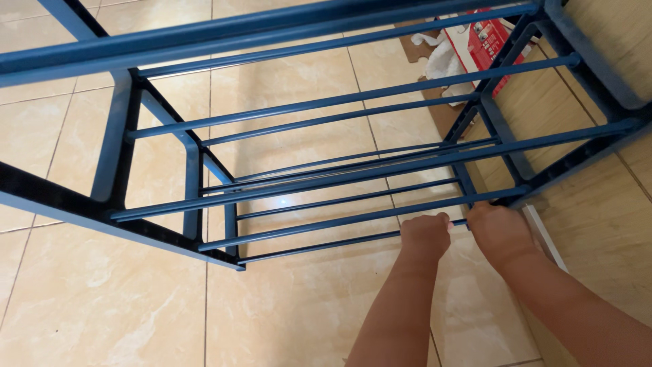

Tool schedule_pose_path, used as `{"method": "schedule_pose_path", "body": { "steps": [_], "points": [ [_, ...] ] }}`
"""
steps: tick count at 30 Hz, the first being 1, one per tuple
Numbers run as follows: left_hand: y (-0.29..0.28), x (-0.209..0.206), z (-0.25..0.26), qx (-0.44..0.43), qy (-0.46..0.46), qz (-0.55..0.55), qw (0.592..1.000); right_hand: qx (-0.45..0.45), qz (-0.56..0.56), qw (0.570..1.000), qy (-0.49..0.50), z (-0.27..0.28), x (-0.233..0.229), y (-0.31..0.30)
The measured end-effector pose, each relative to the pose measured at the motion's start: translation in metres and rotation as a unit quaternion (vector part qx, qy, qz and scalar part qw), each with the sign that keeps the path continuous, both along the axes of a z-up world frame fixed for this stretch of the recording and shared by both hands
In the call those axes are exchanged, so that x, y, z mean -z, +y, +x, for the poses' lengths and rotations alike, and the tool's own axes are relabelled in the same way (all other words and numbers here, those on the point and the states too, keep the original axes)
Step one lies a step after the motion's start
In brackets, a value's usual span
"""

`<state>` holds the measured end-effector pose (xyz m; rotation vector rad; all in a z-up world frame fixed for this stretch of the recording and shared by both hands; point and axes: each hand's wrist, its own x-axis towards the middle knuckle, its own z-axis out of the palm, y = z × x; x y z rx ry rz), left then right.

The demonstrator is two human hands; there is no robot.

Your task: The person assembles a blue metal shoe rack by hand, connecting side frames to horizontal bars and securing the structure. The person then lifts and positions the assembled rack upright on the tiled floor.

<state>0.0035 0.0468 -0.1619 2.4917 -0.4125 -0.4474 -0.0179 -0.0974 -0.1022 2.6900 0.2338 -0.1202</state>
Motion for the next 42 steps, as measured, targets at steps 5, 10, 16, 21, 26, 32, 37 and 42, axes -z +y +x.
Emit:
{"method": "schedule_pose_path", "body": {
  "steps": [5,10,16,21,26,32,37,42],
  "points": [
    [-0.004,0.012,-0.009,-0.007,-0.121,0.023,0.992,-0.014,-0.010,1.000,-0.019,0.002,0.006,-0.003],
    [0.005,0.020,-0.031,-0.024,-0.364,0.019,0.931,0.004,-0.005,1.000,-0.019,0.000,0.004,-0.003],
    [0.017,0.013,-0.026,-0.023,-0.173,0.016,0.984,0.005,-0.017,1.000,-0.008,0.000,-0.005,0.002],
    [0.019,-0.002,-0.017,0.003,-0.073,0.018,0.997,0.001,-0.025,1.000,-0.003,0.000,-0.004,0.002],
    [0.019,-0.006,-0.004,0.021,0.016,0.012,1.000,0.001,-0.011,1.000,-0.014,0.000,-0.001,0.000],
    [0.029,-0.008,-0.018,0.017,-0.099,0.018,0.995,0.021,0.000,1.000,-0.004,0.000,0.000,-0.002],
    [0.092,-0.006,-0.039,-0.069,-0.294,0.065,0.951,-0.023,-0.014,1.000,-0.010,-0.001,0.003,-0.009],
    [0.188,-0.021,-0.068,-0.102,-0.288,0.112,0.946,-0.006,-0.012,1.000,-0.010,0.002,0.011,-0.016]
  ]
}}
